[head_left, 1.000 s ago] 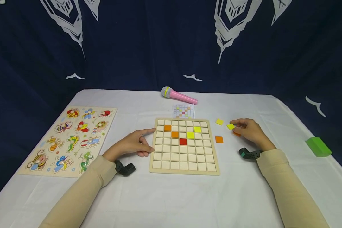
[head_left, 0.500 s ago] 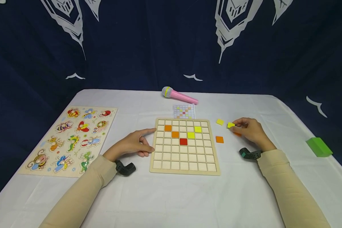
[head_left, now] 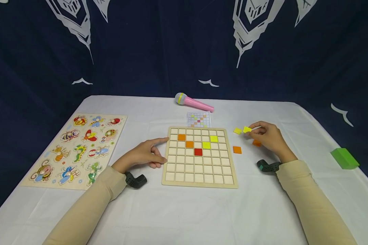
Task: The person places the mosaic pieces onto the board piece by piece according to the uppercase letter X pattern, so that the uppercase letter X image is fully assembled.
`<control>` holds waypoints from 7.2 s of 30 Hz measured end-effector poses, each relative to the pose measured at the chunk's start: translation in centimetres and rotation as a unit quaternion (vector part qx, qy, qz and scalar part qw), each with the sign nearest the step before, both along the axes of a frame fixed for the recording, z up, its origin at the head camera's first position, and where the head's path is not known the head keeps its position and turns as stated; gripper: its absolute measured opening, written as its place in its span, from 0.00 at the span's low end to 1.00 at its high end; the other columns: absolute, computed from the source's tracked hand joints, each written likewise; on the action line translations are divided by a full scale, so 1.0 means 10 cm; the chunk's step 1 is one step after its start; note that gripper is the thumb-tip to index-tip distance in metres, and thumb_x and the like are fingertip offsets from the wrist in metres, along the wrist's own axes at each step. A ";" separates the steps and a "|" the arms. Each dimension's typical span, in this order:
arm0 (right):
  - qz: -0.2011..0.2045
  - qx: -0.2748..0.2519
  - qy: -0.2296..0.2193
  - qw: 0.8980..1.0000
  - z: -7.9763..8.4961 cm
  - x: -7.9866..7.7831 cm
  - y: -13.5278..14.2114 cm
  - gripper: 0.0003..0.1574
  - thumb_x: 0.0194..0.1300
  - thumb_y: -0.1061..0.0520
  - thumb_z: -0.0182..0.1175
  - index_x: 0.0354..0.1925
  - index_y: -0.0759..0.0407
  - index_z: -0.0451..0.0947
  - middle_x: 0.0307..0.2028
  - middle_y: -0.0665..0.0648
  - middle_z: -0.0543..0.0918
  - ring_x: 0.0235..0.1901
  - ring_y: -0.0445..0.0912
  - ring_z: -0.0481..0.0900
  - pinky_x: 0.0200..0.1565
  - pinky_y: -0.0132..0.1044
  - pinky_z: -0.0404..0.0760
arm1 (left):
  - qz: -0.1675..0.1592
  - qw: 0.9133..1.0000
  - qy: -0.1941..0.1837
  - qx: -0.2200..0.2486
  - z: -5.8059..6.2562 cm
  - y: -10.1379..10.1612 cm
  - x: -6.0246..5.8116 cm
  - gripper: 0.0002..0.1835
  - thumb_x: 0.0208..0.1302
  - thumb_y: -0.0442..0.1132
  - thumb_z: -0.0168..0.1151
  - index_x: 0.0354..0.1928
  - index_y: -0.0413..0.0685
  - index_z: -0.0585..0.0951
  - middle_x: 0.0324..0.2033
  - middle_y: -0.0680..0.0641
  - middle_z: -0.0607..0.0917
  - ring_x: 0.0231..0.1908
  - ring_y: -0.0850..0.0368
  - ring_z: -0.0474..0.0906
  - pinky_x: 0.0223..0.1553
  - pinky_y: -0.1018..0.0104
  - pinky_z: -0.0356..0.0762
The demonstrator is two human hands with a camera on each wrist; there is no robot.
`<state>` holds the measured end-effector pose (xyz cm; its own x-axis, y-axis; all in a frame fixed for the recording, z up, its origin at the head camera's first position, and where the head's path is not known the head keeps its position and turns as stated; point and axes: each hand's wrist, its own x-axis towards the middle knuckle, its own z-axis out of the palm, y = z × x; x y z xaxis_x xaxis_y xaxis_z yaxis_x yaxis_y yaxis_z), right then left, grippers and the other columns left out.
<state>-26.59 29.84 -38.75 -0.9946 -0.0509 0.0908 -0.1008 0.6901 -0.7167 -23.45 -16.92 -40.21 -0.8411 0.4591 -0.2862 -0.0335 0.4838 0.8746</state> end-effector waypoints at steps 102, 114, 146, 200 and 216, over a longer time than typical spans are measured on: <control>0.308 0.049 -0.084 0.946 0.18 0.33 -1.71 0.09 0.61 0.64 0.78 0.39 0.63 0.87 0.26 0.48 0.84 0.27 0.40 0.75 0.37 0.34 0.77 | -0.003 1.000 -0.003 0.017 0.00 0.01 -0.02 0.50 0.65 0.31 0.77 0.85 0.43 0.60 0.31 0.42 0.87 0.25 0.59 0.87 0.30 0.68 0.89; 0.311 0.054 -0.093 0.944 0.18 0.34 -1.71 0.10 0.61 0.65 0.77 0.41 0.63 0.87 0.26 0.48 0.83 0.27 0.41 0.75 0.37 0.33 0.76 | -0.002 1.000 -0.004 0.019 0.00 0.01 -0.01 0.50 0.65 0.31 0.77 0.85 0.44 0.60 0.31 0.43 0.87 0.25 0.59 0.87 0.30 0.68 0.89; 0.199 -0.127 -0.093 0.967 0.21 0.28 -0.56 0.17 0.75 0.62 0.66 0.55 0.74 0.82 0.38 0.54 0.83 0.31 0.47 0.78 0.34 0.34 0.80 | 0.000 1.000 -0.005 0.009 0.03 0.01 0.00 0.50 0.65 0.31 0.77 0.85 0.44 0.61 0.32 0.41 0.86 0.26 0.59 0.87 0.31 0.68 0.90; 0.233 0.008 -0.086 0.969 0.05 0.11 -0.13 0.17 0.62 0.68 0.74 0.49 0.71 0.83 0.44 0.59 0.84 0.35 0.43 0.75 0.38 0.29 0.77 | 0.001 1.000 -0.010 0.003 0.02 0.02 -0.01 0.51 0.65 0.31 0.76 0.86 0.44 0.60 0.32 0.42 0.87 0.26 0.59 0.87 0.31 0.69 0.89; 0.234 -0.089 -0.109 0.962 0.15 0.16 -0.41 0.21 0.62 0.69 0.75 0.52 0.73 0.81 0.37 0.57 0.86 0.37 0.41 0.80 0.42 0.28 0.81 | 0.002 1.000 -0.016 0.005 0.03 0.01 -0.02 0.51 0.65 0.30 0.77 0.85 0.43 0.60 0.31 0.42 0.87 0.24 0.59 0.87 0.30 0.69 0.89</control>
